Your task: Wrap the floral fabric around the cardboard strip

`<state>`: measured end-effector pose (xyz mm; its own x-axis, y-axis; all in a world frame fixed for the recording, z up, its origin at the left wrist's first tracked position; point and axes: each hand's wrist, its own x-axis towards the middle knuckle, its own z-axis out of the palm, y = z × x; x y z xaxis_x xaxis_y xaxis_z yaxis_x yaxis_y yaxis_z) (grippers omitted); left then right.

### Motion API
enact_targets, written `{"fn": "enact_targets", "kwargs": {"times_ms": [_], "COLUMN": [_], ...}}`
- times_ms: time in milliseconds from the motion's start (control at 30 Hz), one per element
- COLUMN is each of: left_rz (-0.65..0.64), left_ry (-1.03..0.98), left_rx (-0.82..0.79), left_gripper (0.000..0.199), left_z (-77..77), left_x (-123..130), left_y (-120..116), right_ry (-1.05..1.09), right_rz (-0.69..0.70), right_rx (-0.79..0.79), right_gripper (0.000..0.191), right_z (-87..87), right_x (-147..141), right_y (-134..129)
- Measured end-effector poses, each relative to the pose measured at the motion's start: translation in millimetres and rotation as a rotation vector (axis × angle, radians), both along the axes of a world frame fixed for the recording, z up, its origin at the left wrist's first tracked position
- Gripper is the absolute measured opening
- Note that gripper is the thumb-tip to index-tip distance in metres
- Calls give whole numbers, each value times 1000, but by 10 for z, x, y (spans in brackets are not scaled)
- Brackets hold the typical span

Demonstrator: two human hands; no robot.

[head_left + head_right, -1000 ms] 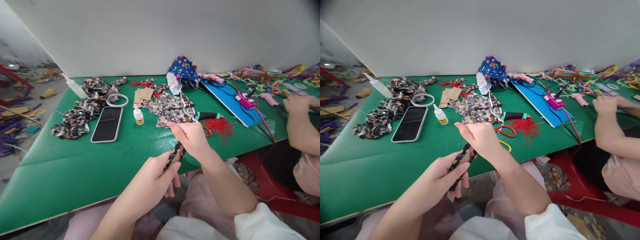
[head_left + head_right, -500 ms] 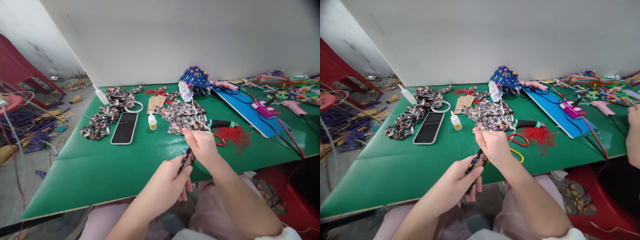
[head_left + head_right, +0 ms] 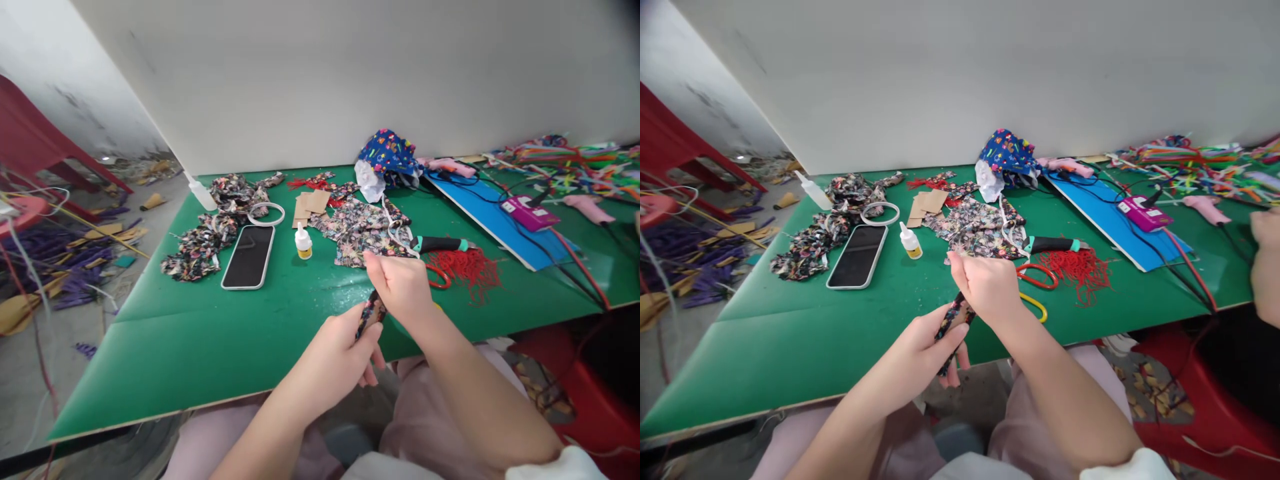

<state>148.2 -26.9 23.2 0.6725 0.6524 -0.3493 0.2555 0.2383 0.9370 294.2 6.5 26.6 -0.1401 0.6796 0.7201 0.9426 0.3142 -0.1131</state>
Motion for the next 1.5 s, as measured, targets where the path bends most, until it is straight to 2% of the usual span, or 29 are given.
{"fn": "enact_targets", "kwargs": {"times_ms": [133,200,267,333,433,567,667,900,1067,1200,1367,1433,1500], "left_rz": [-1,13,23,35,37,18,10,59,56,59,68,58,61], "left_ry": [-14,-42,-80,-111,-128,-111,-99,-30,-17,-28,-20,-19,-49], "left_rx": [-47,-93,-141,-180,-209,-205,-181,-90,-1,36,-16,-41,-72], "left_gripper": [29,31,34,37,39,40,38,26,21,15,8,7,10], "left_z": [-16,-35,-56,-71,-78,-81,-91,-109,-104,-120,-169,-178,-169], "left_x": [7,7,6,6,16,33,39,58,49,47,62,61,51], "left_y": [78,121,156,177,181,164,156,136,116,111,150,179,205], "right_ry": [69,236,492,713,823,775,662,222,75,73,126,211,363], "right_rz": [-37,5,75,123,144,160,161,-90,-155,-153,-140,-65,67], "right_rx": [-154,-301,-436,-524,-576,-584,-574,-416,-299,-285,-419,-507,-586], "right_gripper": [53,52,50,49,50,50,50,51,54,55,61,60,55], "right_z": [19,45,66,68,41,14,9,-112,-168,-187,-181,-146,-93], "right_x": [12,60,136,215,274,211,122,-60,-111,-126,-163,-148,-90], "right_y": [4,5,12,28,52,52,44,45,28,22,9,-1,-8]}}
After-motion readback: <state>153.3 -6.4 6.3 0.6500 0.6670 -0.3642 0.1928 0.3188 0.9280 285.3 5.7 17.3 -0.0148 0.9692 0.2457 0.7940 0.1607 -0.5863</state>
